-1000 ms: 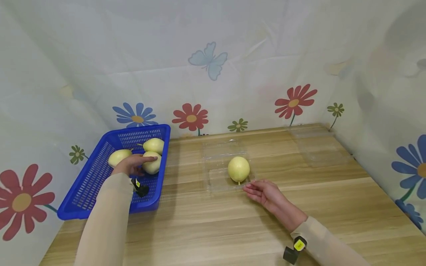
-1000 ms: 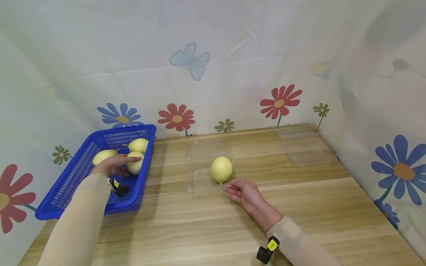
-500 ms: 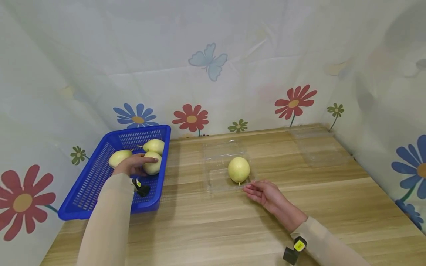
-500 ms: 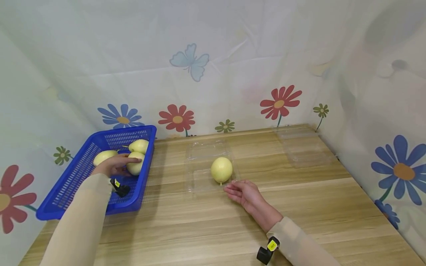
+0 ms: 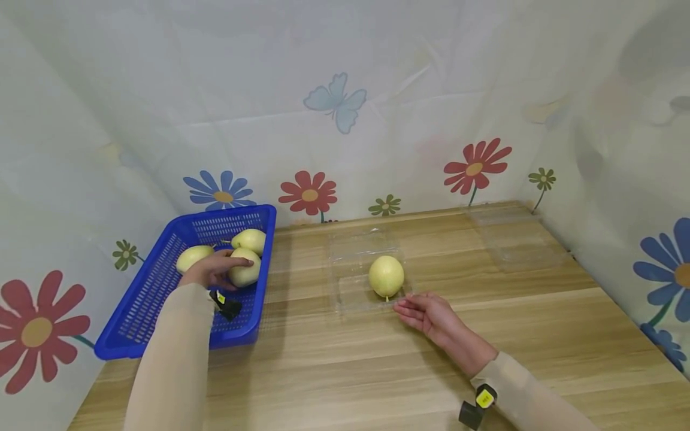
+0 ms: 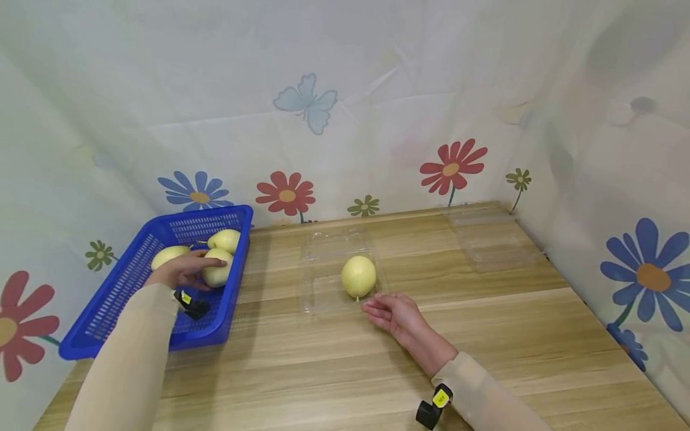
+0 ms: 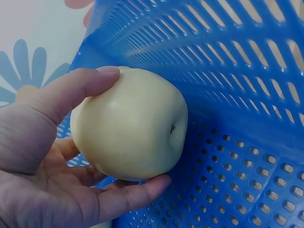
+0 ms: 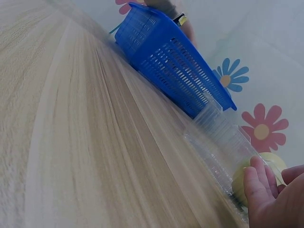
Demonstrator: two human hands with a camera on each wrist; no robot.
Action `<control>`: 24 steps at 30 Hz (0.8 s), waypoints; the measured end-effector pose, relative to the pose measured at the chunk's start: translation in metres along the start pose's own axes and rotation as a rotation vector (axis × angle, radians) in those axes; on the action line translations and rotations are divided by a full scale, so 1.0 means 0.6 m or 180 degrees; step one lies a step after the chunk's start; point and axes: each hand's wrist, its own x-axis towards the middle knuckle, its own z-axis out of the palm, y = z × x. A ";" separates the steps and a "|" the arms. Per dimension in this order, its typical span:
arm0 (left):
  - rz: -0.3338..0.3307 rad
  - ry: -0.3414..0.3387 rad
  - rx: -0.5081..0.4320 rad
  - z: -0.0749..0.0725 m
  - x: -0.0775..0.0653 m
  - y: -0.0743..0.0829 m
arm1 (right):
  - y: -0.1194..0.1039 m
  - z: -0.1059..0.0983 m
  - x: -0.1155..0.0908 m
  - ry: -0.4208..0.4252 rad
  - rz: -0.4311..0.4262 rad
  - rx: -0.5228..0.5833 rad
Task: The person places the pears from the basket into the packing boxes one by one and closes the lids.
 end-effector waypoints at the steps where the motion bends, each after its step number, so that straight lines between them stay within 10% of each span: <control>1: 0.0014 0.0000 0.0012 -0.001 -0.001 -0.001 | 0.000 0.000 0.000 0.0000 0.0004 -0.0001; 24: -0.0050 -0.0041 0.0109 -0.022 -0.033 -0.004 | 0.000 0.003 -0.002 -0.0026 0.0032 0.0027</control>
